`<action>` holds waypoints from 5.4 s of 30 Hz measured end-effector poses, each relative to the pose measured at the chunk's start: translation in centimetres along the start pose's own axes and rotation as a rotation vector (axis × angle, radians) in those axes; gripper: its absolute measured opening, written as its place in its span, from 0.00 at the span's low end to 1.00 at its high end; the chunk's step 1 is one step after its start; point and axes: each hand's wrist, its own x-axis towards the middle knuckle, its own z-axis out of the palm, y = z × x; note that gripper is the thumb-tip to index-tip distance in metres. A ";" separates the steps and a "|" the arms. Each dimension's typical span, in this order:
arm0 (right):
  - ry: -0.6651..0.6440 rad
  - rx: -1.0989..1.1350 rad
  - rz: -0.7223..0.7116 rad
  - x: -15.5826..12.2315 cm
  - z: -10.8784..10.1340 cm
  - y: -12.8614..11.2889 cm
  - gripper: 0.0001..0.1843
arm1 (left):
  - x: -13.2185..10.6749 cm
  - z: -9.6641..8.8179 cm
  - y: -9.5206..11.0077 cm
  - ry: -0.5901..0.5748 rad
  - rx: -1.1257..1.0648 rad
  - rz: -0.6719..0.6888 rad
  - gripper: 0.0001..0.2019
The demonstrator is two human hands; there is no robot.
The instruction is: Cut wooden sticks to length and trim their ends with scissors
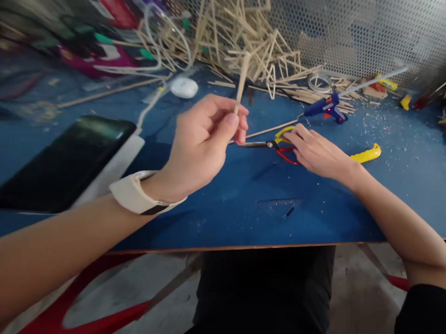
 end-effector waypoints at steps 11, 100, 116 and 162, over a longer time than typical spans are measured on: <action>0.199 0.639 0.272 0.3 0.3 0.7 0.36 | 2.0 1.2 -2.9 0.018 -0.123 -0.115 0.15; -0.038 0.975 0.280 0.0 -1.1 -2.7 0.40 | -0.8 1.3 0.3 -0.160 0.037 -0.074 0.10; -0.002 1.050 0.304 0.6 -0.7 -3.3 0.32 | -0.7 1.2 0.0 -0.153 0.072 -0.030 0.11; 0.384 0.468 0.203 0.4 2.2 -4.5 0.28 | -1.6 0.9 -0.1 -0.288 0.295 0.409 0.13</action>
